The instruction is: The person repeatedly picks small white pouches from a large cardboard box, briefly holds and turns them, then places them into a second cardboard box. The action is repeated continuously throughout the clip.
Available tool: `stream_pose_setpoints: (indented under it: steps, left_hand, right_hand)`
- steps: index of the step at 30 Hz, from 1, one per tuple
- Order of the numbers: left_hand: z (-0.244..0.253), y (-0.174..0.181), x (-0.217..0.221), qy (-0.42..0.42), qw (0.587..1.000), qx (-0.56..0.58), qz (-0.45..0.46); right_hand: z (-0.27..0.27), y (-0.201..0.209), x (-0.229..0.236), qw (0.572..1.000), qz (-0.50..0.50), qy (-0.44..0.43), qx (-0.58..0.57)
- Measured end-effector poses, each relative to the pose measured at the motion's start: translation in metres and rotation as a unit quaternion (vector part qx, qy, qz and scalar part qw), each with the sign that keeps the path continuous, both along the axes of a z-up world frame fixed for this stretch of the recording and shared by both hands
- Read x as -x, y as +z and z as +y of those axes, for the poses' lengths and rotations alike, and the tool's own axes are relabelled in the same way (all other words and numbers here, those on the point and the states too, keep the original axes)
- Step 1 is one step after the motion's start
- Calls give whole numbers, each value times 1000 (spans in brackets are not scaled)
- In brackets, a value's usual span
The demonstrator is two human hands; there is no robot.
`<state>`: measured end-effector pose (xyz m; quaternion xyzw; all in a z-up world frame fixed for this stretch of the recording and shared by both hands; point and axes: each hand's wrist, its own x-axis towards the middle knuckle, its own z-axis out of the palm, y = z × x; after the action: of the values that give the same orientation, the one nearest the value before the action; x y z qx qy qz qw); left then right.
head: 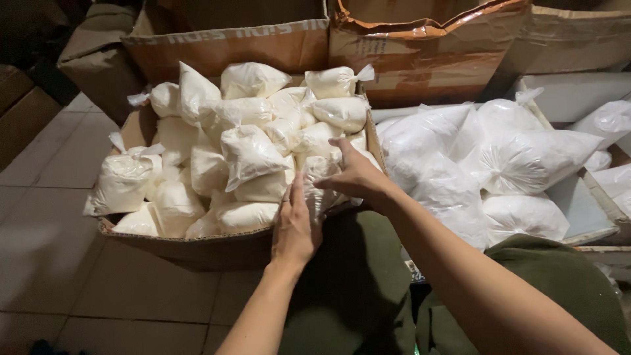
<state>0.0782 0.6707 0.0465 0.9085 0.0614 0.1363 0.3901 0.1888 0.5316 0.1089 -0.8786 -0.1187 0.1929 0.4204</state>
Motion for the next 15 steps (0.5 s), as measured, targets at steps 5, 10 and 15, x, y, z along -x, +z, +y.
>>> stream_pose_setpoints:
  steps: [5, 10, 15]
  left_hand:
    - [5, 1, 0, -40, 986, 20, -164]
    - [-11, 11, -4, 26, 977, 124, -173]
    - [-20, 33, -19, 44, 960, 195, -194]
  right_hand:
    - [-11, 15, 7, 993, -48, 12, -108]
    - [-38, 22, 7, 984, -68, 8, -163]
    - [-67, 17, 27, 953, -164, 3, -254]
